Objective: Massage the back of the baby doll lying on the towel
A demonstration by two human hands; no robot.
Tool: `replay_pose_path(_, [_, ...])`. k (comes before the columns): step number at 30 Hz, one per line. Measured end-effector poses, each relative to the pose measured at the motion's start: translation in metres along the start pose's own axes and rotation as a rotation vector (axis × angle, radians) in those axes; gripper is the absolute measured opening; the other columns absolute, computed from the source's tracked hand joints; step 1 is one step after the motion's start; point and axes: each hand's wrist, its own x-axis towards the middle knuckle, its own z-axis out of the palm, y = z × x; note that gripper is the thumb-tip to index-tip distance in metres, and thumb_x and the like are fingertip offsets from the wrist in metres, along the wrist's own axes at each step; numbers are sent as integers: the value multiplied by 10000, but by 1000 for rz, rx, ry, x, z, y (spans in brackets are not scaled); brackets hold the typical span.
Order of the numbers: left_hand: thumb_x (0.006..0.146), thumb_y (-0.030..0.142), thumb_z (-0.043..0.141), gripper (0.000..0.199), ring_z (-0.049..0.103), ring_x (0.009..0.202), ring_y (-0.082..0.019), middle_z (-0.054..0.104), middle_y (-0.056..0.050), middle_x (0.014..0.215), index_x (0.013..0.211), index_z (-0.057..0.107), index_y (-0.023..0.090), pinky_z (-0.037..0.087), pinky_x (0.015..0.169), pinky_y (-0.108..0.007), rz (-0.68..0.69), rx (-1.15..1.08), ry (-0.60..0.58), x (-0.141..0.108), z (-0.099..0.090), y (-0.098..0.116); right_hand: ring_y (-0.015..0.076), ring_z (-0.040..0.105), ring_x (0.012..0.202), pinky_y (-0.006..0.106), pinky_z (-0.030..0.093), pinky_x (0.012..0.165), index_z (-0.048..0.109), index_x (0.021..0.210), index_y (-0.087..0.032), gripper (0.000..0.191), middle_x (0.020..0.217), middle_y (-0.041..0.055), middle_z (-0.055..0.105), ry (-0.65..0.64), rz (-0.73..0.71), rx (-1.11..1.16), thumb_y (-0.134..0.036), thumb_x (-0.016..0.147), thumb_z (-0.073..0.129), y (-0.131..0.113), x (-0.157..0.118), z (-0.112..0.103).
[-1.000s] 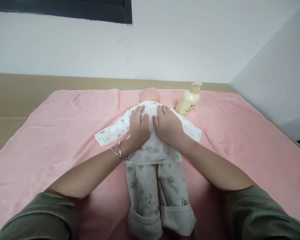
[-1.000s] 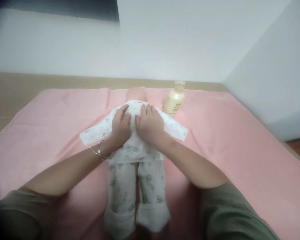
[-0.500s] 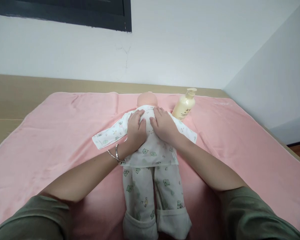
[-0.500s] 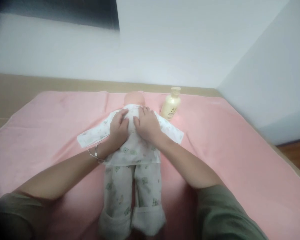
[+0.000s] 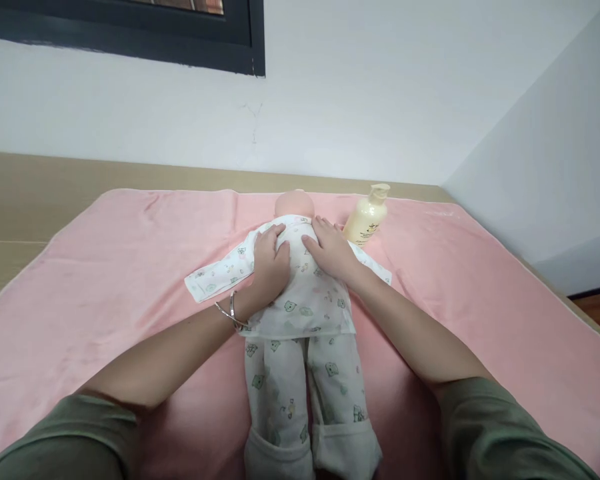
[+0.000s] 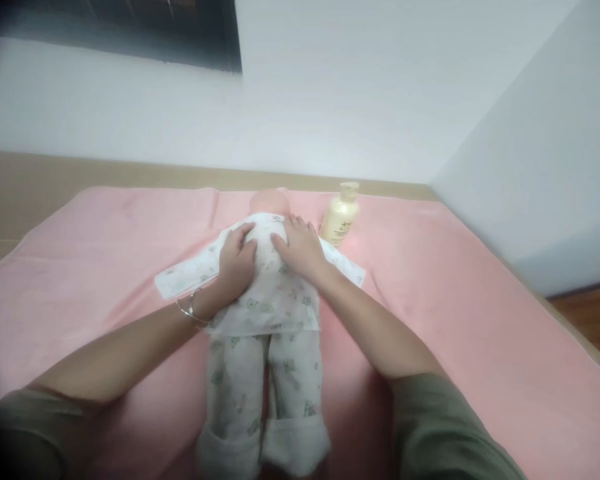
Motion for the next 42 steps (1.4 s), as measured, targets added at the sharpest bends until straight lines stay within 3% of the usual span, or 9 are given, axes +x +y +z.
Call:
replay_pose_path(3, [841, 241, 487, 399, 557, 1274, -280, 666, -85, 1306, 1210, 632, 197, 399, 1160, -493, -28, -31, 7, 0, 0, -1, 400, 348, 1489, 594, 263, 1214, 400, 1483, 58, 588, 1559, 302, 410, 82, -78, -111, -264, 1002, 297, -22, -26, 3])
replay_pose_path(8, [912, 277, 411, 362, 568, 1247, -269, 671, -97, 1273, 1178, 640, 188, 405, 1144, -478, -50, -37, 24, 1, 1, -2, 327, 287, 1530, 563, 206, 1261, 465, 1470, -20, 563, 1552, 191, 478, 55, -432, -57, -150, 932, 367, -41, -47, 11])
replay_pose_path(11, [918, 292, 408, 372, 554, 1251, -278, 667, -108, 1275, 1193, 630, 176, 395, 1143, -495, -20, 0, 31, 1, 1, -2, 311, 281, 1537, 594, 212, 1250, 456, 1495, -90, 544, 1596, 150, 430, -13, -381, 28, -214, 978, 342, -23, -25, 9])
replay_pose_path(16, [896, 284, 421, 358, 558, 1239, -277, 670, -107, 1266, 1170, 629, 185, 361, 1174, -523, 33, 33, 21, 2, 3, -3, 317, 257, 1548, 541, 218, 1261, 356, 1549, -53, 627, 1643, 181, 325, 11, -155, 89, -363, 1004, 374, 6, 4, 5])
replay_pose_path(24, [895, 291, 406, 365, 586, 1219, -284, 669, -130, 1263, 1159, 630, 175, 394, 1157, -536, 45, 75, 35, 2, 4, -6, 394, 382, 1472, 565, 305, 1216, 448, 1449, 73, 560, 1521, 311, 456, 192, -223, -164, -241, 999, 336, -32, -38, 15])
replay_pose_path(28, [952, 257, 339, 392, 440, 1424, -287, 612, -133, 1389, 1215, 617, 172, 320, 1214, -533, 254, 193, 40, -1, 2, -8, 379, 302, 1519, 590, 271, 1229, 461, 1459, 26, 542, 1567, 278, 413, 190, -295, -100, -187, 970, 361, -34, -42, 21])
replay_pose_path(32, [944, 193, 310, 429, 319, 1517, -268, 565, -116, 1461, 1259, 602, 175, 279, 1239, -530, 434, 292, 37, -5, 4, -10, 335, 260, 1545, 603, 229, 1243, 438, 1506, -77, 567, 1628, 188, 353, 54, -274, 84, -294, 984, 388, -10, -13, 15])
replay_pose_path(37, [903, 255, 408, 493, 380, 1474, -327, 519, -181, 1491, 1355, 533, 104, 311, 1223, -544, 331, 363, -27, -3, 8, -13, 322, 270, 1543, 567, 211, 1259, 372, 1538, -55, 623, 1633, 187, 344, 39, -169, 93, -363, 998, 385, 5, 5, 8])
replay_pose_path(42, [910, 282, 374, 444, 541, 1303, -342, 634, -197, 1315, 1243, 598, 90, 391, 1163, -532, 247, 456, -206, 19, 0, -7, 381, 427, 1446, 531, 319, 1218, 452, 1443, 78, 563, 1494, 312, 489, 151, -170, -137, -264, 1012, 336, -21, -28, 12])
